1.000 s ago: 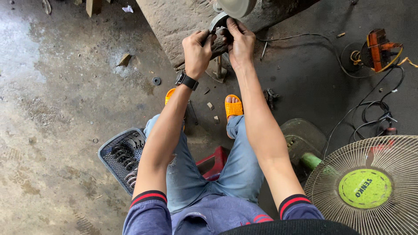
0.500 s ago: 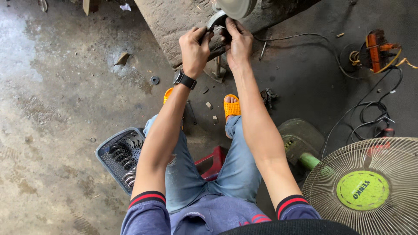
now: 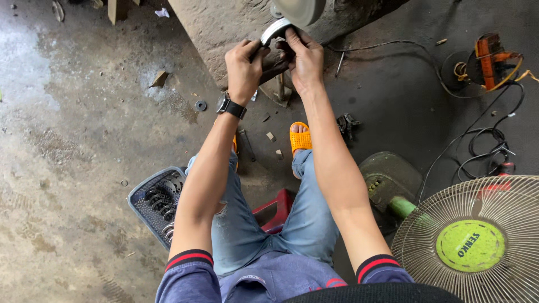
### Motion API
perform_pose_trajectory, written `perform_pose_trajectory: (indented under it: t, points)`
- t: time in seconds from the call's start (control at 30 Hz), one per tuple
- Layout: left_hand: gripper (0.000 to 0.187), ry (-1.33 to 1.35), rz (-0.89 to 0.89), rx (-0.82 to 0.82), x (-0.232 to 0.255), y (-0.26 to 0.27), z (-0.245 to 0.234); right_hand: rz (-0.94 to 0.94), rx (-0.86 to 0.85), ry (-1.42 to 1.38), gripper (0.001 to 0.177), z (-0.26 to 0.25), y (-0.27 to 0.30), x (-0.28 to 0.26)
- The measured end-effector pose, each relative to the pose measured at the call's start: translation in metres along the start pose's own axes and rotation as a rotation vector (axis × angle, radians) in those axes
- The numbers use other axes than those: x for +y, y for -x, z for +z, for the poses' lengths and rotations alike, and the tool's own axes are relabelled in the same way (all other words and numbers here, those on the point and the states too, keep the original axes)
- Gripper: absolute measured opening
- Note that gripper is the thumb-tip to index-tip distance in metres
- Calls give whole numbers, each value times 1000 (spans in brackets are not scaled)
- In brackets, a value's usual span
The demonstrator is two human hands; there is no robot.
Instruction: The person sits on a stool and uses a bench grinder to smooth the edges of small, dark metal parts. They hold each part with both hands against the spinning wheel, creating sparks, then place the finished pieces into a grey plastic basket on the floor.
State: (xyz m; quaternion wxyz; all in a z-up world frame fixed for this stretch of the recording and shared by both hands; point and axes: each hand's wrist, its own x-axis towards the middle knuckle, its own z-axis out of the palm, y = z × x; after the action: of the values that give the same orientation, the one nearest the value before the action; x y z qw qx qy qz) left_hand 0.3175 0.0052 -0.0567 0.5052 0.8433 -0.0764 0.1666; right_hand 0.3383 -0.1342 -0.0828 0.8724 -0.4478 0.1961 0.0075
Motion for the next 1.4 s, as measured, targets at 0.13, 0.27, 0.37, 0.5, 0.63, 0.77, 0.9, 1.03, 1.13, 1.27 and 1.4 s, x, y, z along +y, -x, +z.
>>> perform_pose_trajectory:
  t: [0.13, 0.27, 0.37, 0.5, 0.63, 0.77, 0.9, 1.03, 1.13, 1.27, 1.4]
  points:
    - [20, 13, 22, 14, 6, -2, 5, 2, 35, -33, 9, 4, 1, -6]
    - [23, -7, 22, 44, 5, 1, -3, -28, -9, 20, 9, 11, 2, -1]
    - [24, -2, 13, 44, 4, 1, -2, -36, -1, 21, 11, 13, 4, -2]
    - [23, 17, -13, 46, 5, -2, 2, -23, 46, -4, 7, 10, -1, 0]
    - [27, -8, 14, 48, 6, 0, -5, -49, -3, -7, 11, 13, 0, 5]
    - [19, -6, 54, 48, 7, -4, 4, -40, 54, -25, 10, 6, -1, 1]
    - [6, 17, 60, 75, 7, -4, 2, -51, 32, 20, 12, 8, 2, -3]
    - [18, 5, 53, 70, 4, -2, -1, -37, 31, 12, 14, 11, 3, 0]
    - [10, -16, 59, 66, 1, -4, 8, -5, 102, -10, 18, 6, 2, -3]
    - [6, -54, 87, 83, -1, -4, 4, -16, 85, -3, 17, 13, 4, -4]
    - [3, -103, 101, 56, -9, 4, -23, 23, -30, 69, 15, 18, 9, 8]
